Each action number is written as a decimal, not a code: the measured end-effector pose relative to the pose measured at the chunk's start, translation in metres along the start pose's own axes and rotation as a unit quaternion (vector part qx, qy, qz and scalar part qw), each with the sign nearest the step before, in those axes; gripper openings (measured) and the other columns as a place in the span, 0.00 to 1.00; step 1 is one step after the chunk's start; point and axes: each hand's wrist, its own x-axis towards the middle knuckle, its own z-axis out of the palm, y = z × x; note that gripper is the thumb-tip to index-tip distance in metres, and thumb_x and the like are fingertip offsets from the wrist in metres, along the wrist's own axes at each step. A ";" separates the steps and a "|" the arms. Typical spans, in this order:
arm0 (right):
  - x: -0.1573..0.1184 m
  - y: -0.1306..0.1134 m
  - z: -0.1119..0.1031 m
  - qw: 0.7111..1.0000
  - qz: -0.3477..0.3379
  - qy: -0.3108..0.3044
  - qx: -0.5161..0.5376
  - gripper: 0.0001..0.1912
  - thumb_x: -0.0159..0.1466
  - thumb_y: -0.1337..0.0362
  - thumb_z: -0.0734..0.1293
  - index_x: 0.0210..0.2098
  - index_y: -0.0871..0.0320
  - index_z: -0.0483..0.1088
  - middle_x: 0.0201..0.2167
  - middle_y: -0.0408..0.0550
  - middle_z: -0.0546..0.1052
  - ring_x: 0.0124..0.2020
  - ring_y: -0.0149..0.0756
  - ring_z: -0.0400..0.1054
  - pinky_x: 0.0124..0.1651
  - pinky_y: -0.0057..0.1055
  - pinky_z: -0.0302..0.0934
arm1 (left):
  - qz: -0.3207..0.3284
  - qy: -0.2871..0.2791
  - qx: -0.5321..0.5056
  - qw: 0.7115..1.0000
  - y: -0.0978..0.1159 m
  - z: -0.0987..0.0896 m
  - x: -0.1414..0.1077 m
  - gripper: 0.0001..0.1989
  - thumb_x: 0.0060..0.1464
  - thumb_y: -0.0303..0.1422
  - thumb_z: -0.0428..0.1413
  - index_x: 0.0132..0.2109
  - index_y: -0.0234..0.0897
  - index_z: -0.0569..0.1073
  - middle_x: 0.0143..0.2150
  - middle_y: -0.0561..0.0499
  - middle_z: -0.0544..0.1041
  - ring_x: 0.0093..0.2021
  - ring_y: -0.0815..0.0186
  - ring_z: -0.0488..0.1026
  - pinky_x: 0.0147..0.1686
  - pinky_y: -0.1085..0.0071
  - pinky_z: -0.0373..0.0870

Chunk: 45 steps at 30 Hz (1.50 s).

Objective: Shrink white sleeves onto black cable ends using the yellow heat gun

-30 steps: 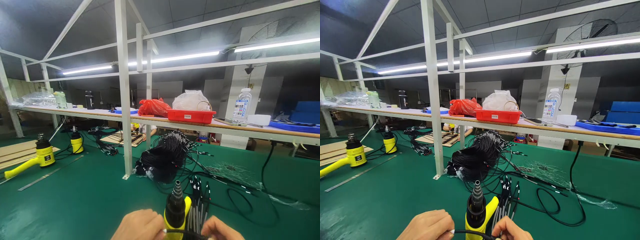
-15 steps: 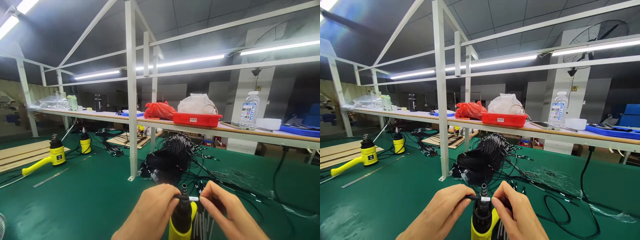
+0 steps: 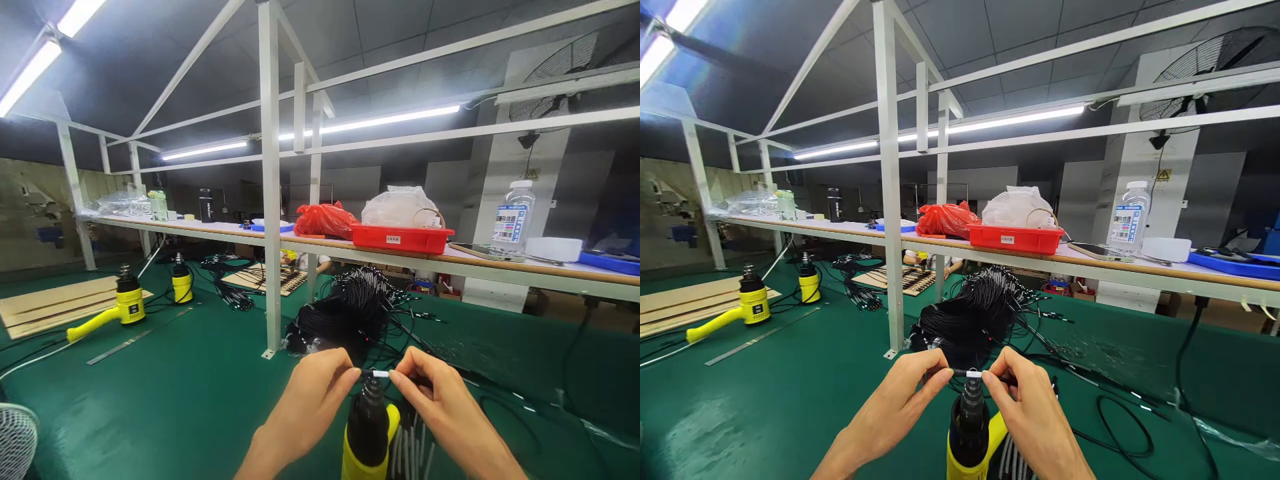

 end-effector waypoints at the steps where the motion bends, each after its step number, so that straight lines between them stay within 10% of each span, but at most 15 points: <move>1: 0.000 -0.001 0.001 1.000 -0.001 0.006 0.004 0.17 0.64 0.51 0.58 0.25 0.55 0.60 0.23 0.39 0.63 0.26 0.31 0.55 0.27 0.27 0.50 | -0.006 0.002 -0.011 1.000 0.000 0.001 0.001 0.16 0.65 0.39 0.43 0.30 0.39 0.63 0.27 0.58 0.66 0.28 0.70 0.59 0.27 0.73 0.53; 40: 0.008 0.007 -0.004 0.994 -0.034 0.003 -0.106 0.18 0.66 0.54 0.57 0.28 0.56 0.71 0.23 0.43 0.73 0.25 0.33 0.62 0.28 0.29 0.52 | -0.033 0.030 -0.159 0.986 -0.014 0.017 0.012 0.09 0.60 0.37 0.50 0.36 0.37 0.69 0.32 0.54 0.70 0.33 0.67 0.65 0.33 0.74 0.61; 45: 0.005 0.002 -0.007 0.993 -0.036 -0.001 -0.113 0.18 0.66 0.54 0.56 0.27 0.56 0.70 0.23 0.42 0.70 0.25 0.33 0.59 0.28 0.28 0.51 | -0.045 0.018 -0.091 0.995 -0.013 0.015 0.014 0.20 0.64 0.44 0.43 0.31 0.37 0.69 0.27 0.55 0.70 0.28 0.68 0.65 0.28 0.73 0.58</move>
